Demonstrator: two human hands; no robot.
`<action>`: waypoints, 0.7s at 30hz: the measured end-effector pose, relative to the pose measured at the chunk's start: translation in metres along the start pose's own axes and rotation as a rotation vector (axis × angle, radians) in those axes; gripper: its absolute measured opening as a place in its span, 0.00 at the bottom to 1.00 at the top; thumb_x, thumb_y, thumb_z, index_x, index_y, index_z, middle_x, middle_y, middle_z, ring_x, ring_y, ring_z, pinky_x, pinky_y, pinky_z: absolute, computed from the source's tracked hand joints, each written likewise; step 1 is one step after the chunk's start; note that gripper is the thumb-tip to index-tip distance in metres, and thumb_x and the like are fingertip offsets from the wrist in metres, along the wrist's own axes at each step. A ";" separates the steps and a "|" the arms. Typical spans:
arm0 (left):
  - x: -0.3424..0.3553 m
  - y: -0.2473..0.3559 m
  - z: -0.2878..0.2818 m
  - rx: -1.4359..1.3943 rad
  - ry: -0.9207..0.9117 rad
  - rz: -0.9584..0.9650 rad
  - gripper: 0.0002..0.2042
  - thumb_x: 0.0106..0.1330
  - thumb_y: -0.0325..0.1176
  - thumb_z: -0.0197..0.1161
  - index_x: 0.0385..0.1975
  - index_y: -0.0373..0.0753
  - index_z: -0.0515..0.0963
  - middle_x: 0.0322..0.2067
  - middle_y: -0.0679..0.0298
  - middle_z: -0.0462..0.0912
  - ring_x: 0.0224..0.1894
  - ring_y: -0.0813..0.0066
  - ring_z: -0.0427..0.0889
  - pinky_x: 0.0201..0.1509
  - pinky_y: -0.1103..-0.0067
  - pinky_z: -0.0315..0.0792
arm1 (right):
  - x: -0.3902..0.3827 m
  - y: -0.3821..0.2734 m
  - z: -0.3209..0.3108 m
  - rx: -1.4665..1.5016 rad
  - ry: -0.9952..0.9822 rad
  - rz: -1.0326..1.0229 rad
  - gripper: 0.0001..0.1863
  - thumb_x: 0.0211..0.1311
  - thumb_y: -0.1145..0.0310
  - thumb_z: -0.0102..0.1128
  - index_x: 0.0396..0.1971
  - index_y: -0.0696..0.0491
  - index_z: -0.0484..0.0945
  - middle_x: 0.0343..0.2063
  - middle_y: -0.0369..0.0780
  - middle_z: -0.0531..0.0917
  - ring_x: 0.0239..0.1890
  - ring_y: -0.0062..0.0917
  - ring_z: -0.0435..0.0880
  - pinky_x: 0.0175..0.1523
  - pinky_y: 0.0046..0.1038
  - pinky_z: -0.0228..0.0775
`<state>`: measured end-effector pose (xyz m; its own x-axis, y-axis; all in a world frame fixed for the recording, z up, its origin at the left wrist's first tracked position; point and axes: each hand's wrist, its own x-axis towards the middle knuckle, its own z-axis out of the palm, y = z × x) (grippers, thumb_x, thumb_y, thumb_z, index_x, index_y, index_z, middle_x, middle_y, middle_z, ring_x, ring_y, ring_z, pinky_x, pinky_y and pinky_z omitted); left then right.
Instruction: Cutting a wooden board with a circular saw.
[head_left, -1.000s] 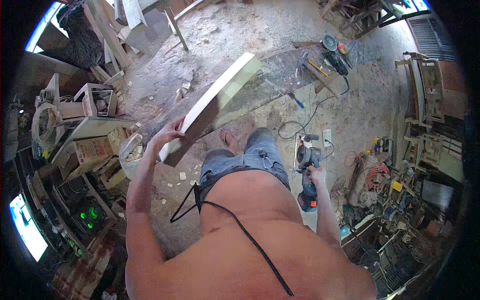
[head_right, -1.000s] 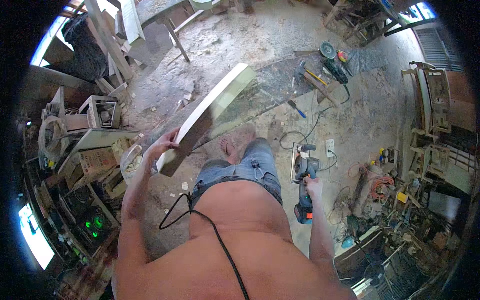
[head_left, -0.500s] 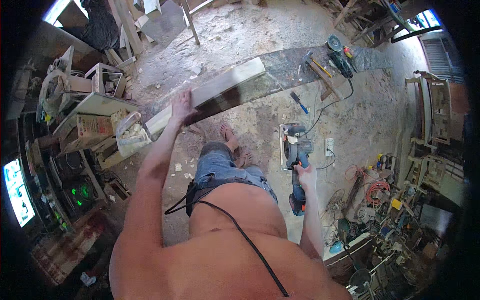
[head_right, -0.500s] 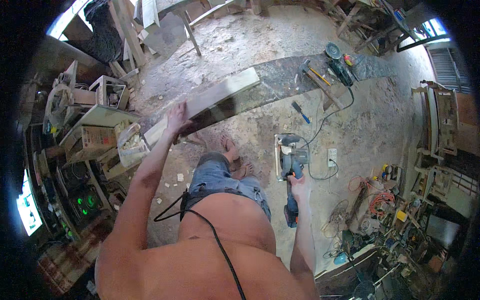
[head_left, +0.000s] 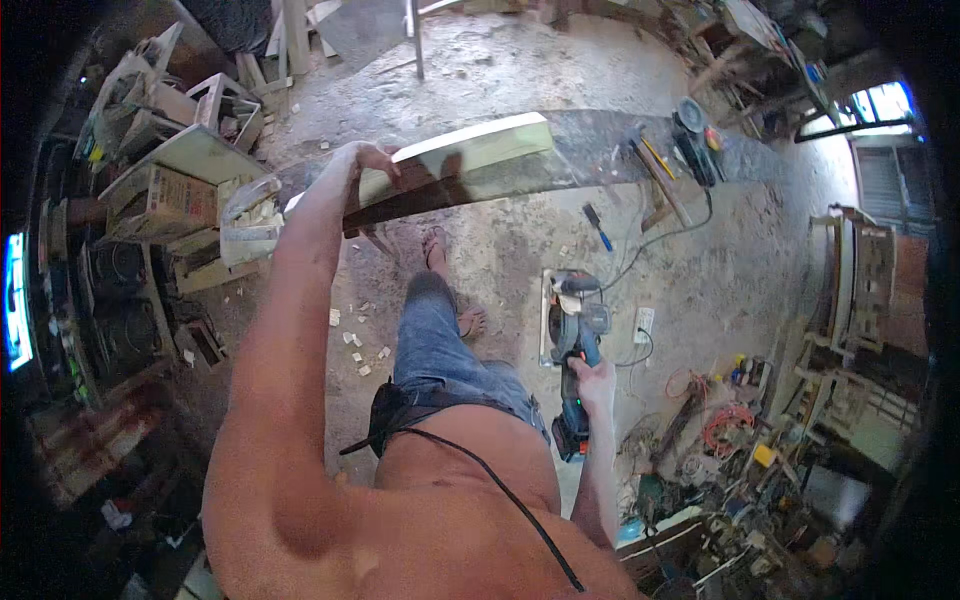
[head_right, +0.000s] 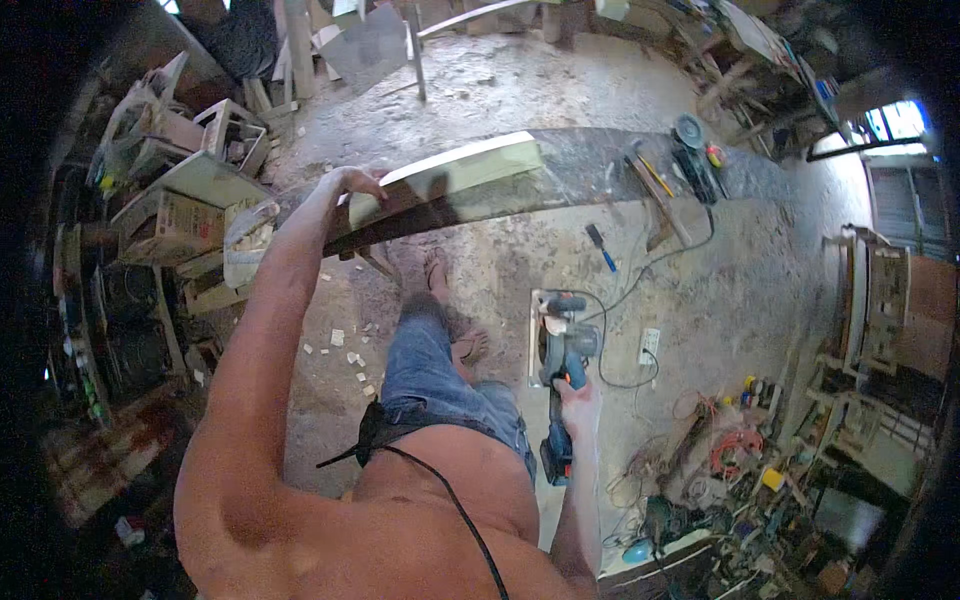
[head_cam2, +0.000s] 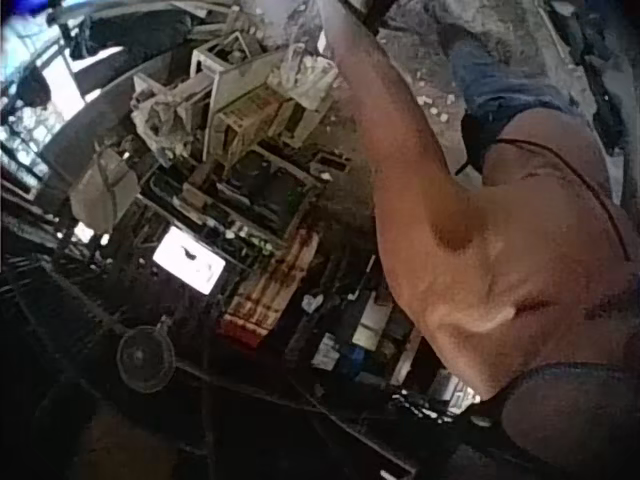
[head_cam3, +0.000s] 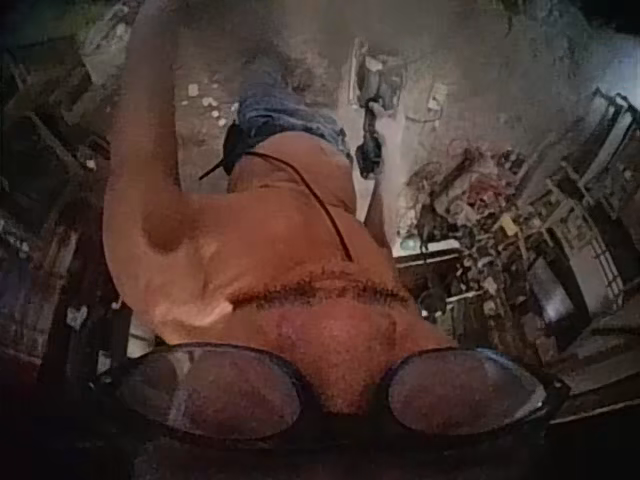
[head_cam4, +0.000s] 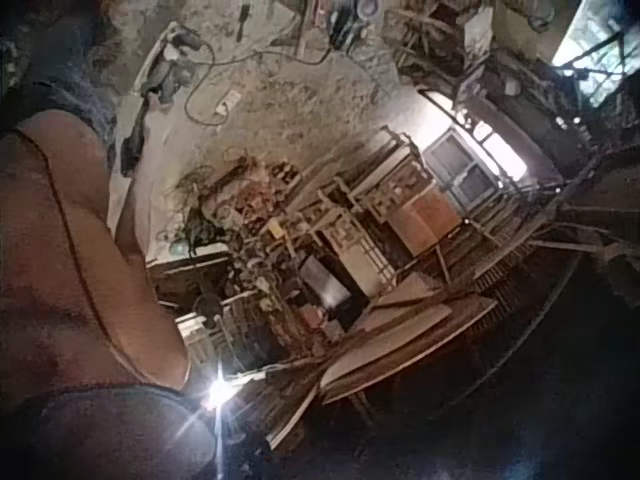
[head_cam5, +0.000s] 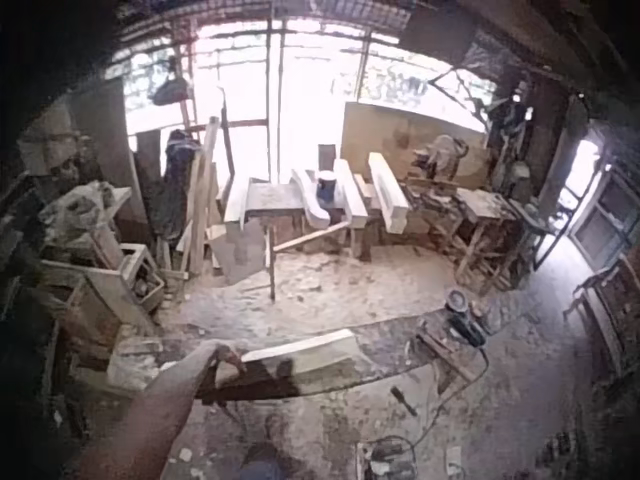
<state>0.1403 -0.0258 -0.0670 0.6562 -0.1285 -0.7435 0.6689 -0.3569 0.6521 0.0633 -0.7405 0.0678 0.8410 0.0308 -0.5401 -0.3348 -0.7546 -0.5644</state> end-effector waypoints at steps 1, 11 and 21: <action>0.001 -0.001 -0.006 -0.009 0.012 -0.006 0.47 0.56 0.45 0.81 0.78 0.46 0.68 0.70 0.56 0.81 0.70 0.60 0.78 0.74 0.66 0.72 | -0.001 0.001 0.004 0.040 0.087 -0.161 0.12 0.60 0.65 0.76 0.26 0.57 0.83 0.17 0.33 0.79 0.15 0.18 0.74 0.21 0.29 0.62; -0.023 0.018 0.024 0.374 0.284 0.092 0.49 0.46 0.49 0.86 0.74 0.46 0.75 0.63 0.56 0.87 0.64 0.58 0.84 0.68 0.59 0.78 | 0.024 -0.089 0.002 -0.053 -0.194 0.029 0.22 0.62 0.56 0.71 0.42 0.62 0.88 0.28 0.50 0.88 0.34 0.36 0.90 0.44 0.37 0.78; -0.047 0.005 0.140 0.705 0.928 0.243 0.38 0.49 0.50 0.81 0.61 0.44 0.75 0.56 0.58 0.81 0.63 0.55 0.79 0.65 0.56 0.69 | 0.075 -0.253 0.055 -0.102 -0.211 -0.356 0.24 0.61 0.55 0.70 0.33 0.67 0.84 0.25 0.57 0.85 0.30 0.46 0.91 0.40 0.43 0.78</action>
<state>0.0633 -0.1509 -0.0496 0.9354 0.3523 -0.0313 0.3433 -0.8830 0.3202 0.1881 -0.5110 0.1356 0.7879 0.4265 -0.4441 0.0135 -0.7330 -0.6801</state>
